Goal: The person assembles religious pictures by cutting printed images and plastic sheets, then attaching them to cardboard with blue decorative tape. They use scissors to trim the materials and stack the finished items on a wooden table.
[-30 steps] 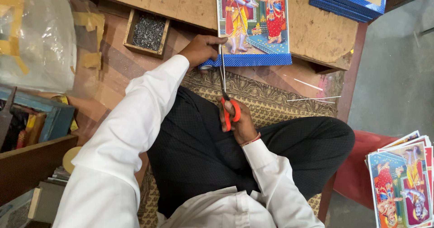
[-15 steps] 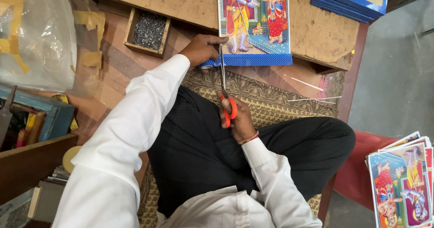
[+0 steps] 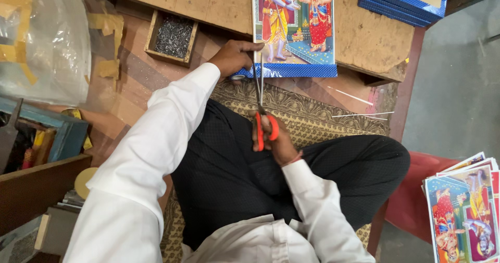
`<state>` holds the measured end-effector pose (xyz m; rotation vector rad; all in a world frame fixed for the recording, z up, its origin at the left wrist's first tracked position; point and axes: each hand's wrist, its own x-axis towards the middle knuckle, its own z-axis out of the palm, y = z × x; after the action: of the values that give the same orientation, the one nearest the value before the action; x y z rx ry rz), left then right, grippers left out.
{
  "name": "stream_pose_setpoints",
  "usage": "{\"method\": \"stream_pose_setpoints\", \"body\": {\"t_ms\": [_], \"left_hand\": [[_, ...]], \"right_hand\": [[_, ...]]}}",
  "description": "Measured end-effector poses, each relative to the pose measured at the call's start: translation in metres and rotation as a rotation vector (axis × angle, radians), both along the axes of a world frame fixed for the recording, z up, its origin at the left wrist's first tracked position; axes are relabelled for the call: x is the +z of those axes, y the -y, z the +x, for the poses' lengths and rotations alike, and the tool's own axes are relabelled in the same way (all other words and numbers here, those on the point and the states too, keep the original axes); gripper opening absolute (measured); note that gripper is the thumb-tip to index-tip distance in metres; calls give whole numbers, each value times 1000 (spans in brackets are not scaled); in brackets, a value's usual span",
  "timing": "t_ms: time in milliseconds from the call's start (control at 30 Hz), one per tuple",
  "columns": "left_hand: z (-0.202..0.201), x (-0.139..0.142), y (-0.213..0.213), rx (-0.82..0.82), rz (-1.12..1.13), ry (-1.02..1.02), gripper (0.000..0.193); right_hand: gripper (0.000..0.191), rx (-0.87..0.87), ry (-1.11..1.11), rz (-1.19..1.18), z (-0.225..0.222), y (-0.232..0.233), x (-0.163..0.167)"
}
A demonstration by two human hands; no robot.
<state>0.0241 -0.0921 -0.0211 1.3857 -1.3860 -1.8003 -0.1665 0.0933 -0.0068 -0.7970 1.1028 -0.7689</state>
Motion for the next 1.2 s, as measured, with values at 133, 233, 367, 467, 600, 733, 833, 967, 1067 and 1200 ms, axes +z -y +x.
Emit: {"method": "stream_pose_setpoints", "body": {"t_ms": [133,233,367,467,600,733,833,967,1067,1200], "left_hand": [[1,3,0,-52,-45,13,67],[4,4,2,-141,-75,118,71],[8,10,6,-173,-356,271,84],[19,17,13,-30,-611,439,87],[42,20,43,164,-884,681,77],[51,10,85,196,-1049,856,73],[42,-3,95,326,-1226,993,76],[1,-22,69,512,-1050,713,51],[-45,-39,33,521,-895,592,33],[-66,-53,16,494,-481,444,21]], "right_hand": [[61,197,-319,38,-35,-8,24],[66,412,-898,-224,-67,-9,37],[61,498,-1370,-575,-82,2,28],[54,484,-1214,-651,-79,13,13],[47,408,-1064,-769,-98,41,12],[47,-84,-1055,-563,-140,110,19],[55,-204,-1075,-737,-167,165,15],[46,-229,-1149,-573,-184,198,-6],[35,-238,-1078,-482,-185,200,-23],[27,-292,-868,-516,-189,194,-33]]}}
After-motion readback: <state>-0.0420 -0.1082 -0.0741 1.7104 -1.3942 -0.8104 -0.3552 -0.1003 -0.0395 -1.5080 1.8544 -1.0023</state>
